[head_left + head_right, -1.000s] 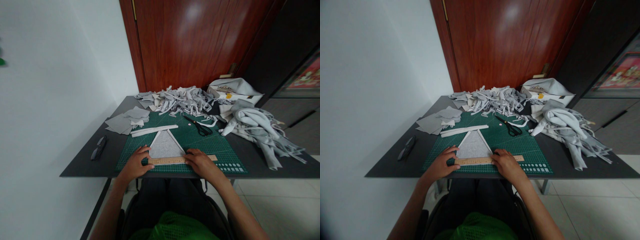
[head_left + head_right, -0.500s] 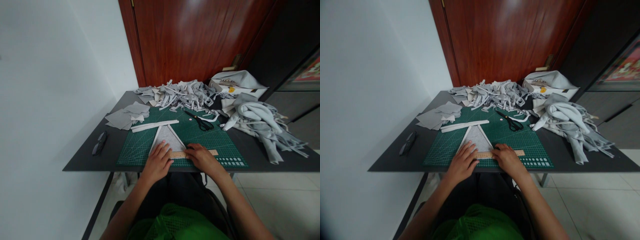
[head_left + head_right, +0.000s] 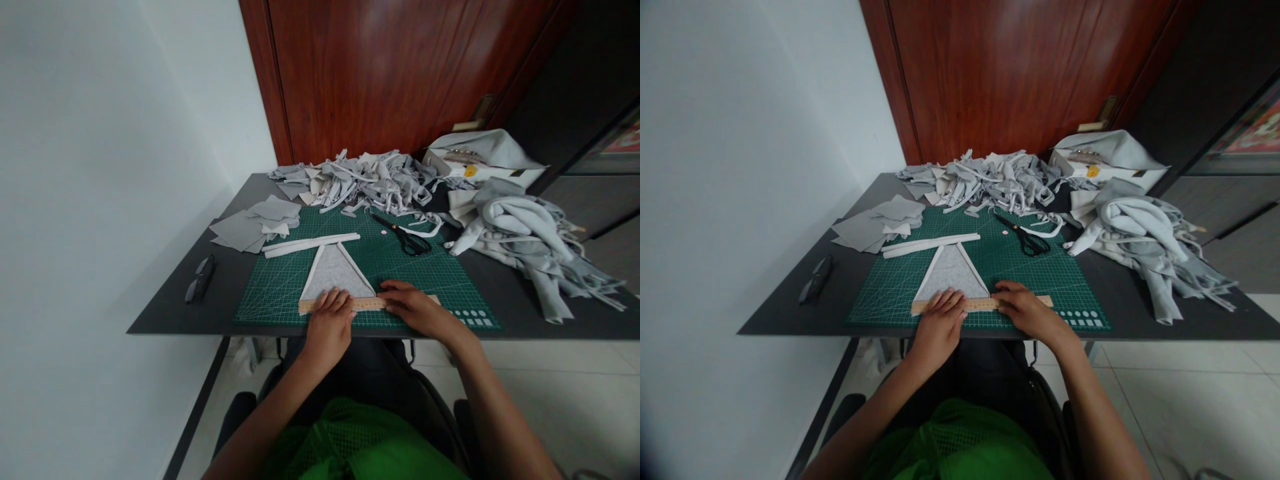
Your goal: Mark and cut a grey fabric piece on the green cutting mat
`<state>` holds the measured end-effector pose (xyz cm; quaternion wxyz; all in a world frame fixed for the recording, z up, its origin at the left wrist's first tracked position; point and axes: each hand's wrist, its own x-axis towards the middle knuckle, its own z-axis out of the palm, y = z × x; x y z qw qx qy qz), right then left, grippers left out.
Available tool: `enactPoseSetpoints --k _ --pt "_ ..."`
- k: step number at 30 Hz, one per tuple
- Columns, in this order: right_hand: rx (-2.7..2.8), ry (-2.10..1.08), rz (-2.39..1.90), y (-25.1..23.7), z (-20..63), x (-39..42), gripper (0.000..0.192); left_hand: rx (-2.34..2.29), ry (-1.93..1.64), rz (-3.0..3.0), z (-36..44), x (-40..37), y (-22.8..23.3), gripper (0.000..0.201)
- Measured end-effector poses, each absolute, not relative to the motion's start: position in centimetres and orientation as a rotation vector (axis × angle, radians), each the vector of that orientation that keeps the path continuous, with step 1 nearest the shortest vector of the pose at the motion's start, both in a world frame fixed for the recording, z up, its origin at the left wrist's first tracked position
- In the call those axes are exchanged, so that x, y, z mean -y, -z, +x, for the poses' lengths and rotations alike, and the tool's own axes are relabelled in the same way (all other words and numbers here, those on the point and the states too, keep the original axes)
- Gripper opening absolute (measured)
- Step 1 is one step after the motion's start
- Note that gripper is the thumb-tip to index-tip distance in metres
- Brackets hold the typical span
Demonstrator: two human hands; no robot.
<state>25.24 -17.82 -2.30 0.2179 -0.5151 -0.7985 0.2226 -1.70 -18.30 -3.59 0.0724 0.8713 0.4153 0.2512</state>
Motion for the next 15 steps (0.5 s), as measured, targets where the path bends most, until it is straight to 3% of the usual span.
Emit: enactPoseSetpoints --k 15 --pt "2.202 -0.561 -1.494 2.5 24.4 18.0 0.035 -1.376 -0.758 2.587 -0.6 18.3 2.6 0.017"
